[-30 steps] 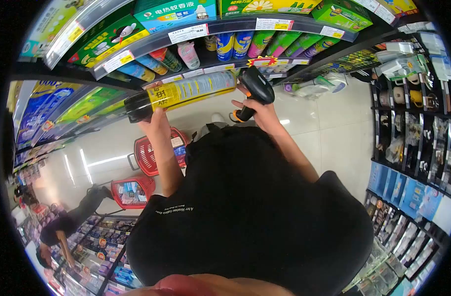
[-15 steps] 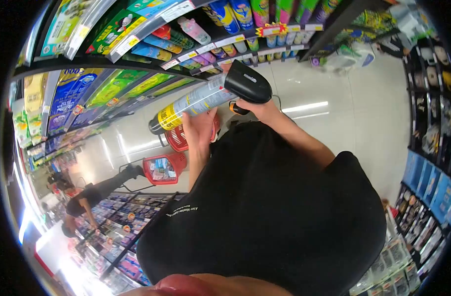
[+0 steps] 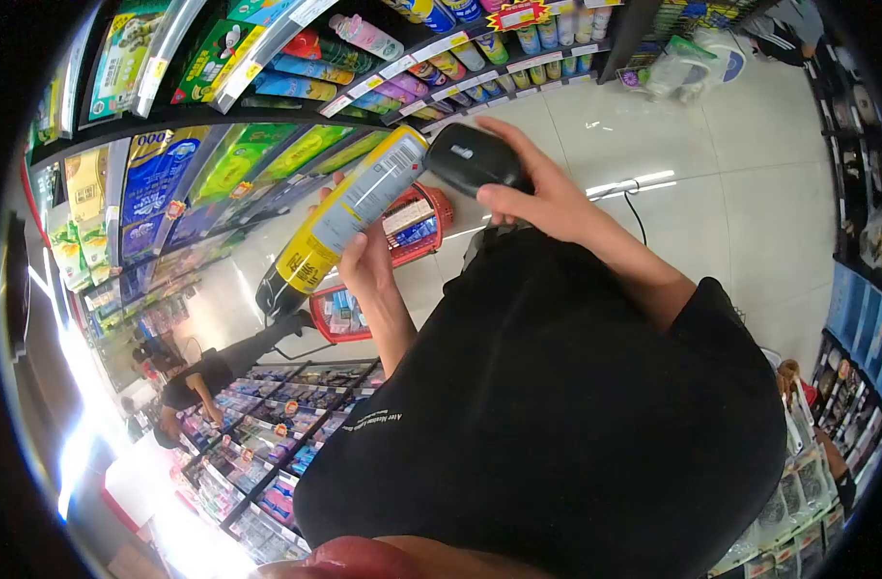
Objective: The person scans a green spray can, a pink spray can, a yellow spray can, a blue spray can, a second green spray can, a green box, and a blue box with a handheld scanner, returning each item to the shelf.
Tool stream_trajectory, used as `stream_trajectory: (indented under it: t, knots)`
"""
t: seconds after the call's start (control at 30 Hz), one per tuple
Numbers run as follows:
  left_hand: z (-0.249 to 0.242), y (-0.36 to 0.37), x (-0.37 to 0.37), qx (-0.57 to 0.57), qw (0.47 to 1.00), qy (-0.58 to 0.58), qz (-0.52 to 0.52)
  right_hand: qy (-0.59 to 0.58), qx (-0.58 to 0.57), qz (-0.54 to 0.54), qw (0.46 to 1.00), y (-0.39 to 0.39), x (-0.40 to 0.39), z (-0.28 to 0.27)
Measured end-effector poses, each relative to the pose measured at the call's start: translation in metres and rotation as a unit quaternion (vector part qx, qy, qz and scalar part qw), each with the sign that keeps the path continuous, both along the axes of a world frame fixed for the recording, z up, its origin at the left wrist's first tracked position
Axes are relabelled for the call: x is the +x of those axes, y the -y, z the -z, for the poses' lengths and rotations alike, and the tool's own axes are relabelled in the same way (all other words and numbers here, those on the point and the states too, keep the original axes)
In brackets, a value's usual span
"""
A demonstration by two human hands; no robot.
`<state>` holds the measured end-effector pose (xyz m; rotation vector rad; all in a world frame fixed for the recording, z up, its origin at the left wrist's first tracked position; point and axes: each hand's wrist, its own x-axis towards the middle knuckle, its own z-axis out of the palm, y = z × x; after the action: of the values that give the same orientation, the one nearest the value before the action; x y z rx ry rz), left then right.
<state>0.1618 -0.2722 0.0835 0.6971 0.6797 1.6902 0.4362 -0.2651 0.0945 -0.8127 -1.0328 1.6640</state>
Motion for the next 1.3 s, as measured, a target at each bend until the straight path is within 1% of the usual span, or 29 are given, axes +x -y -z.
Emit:
stream_trajectory:
  t: [0.03,0.1,0.17,0.23,0.27,0.33,0.4,0.53,0.67,0.77,0.93,1.0,1.03,1.1,1.13,1.2,1.3]
  knots:
    - [0.0,-0.001,0.004,0.001,1.0,-0.002,0.006,-0.049,-0.046,-0.071,0.995,0.004,0.002,-0.006]
    - [0.0,0.0,0.01,0.029,0.997,-0.071,0.005,-0.059,-0.029,-0.07,0.995,0.007,-0.006,-0.011]
    - [0.001,-0.004,0.016,0.039,0.996,-0.077,0.02,-0.069,-0.073,-0.088,0.991,0.005,-0.008,-0.011]
    - [0.001,-0.009,0.023,0.06,0.994,-0.083,0.025,-0.065,-0.072,-0.072,0.993,0.006,-0.006,-0.014]
    - [0.0,-0.01,0.024,0.061,0.994,-0.084,0.027,-0.082,-0.054,-0.058,0.994,0.007,-0.005,-0.014]
    - [-0.004,-0.012,0.028,0.08,0.989,-0.119,0.026,-0.098,-0.037,-0.044,0.993,0.008,0.0,-0.014]
    - [-0.004,-0.011,0.029,0.073,0.99,-0.118,0.023,-0.15,-0.057,-0.035,0.986,0.006,0.006,-0.012]
    - [-0.004,-0.017,0.03,0.076,0.987,-0.143,0.016,-0.147,-0.051,-0.015,0.988,0.0,0.006,-0.01]
    - [-0.005,-0.024,0.029,0.07,0.988,-0.137,0.018,-0.126,-0.053,-0.029,0.99,-0.006,0.005,-0.01]
    - [-0.003,-0.035,0.022,0.09,0.988,-0.125,0.012,-0.119,-0.056,-0.031,0.991,-0.016,0.002,-0.012]
    - [-0.008,-0.054,0.003,0.115,0.982,-0.147,-0.004,-0.1,-0.066,-0.042,0.992,-0.036,-0.01,-0.02]
    - [-0.005,-0.063,-0.003,0.119,0.983,-0.136,-0.011,-0.101,-0.064,-0.025,0.993,-0.044,-0.02,-0.022]
    - [-0.003,-0.066,-0.008,0.121,0.984,-0.131,-0.013,-0.096,-0.068,-0.029,0.993,-0.049,-0.024,-0.019]
    - [0.001,-0.07,-0.018,0.109,0.985,-0.134,-0.012,-0.096,-0.075,-0.083,0.989,-0.061,-0.029,-0.012]
    - [0.003,-0.077,-0.021,0.102,0.985,-0.14,-0.007,-0.087,-0.072,-0.083,0.99,-0.066,-0.036,-0.013]
    - [0.003,-0.086,-0.028,0.104,0.986,-0.13,-0.003,-0.07,-0.06,-0.032,0.995,-0.072,-0.054,-0.016]
    - [0.003,-0.102,-0.04,0.102,0.987,-0.126,-0.005,-0.064,-0.061,-0.017,0.996,-0.085,-0.073,-0.021]
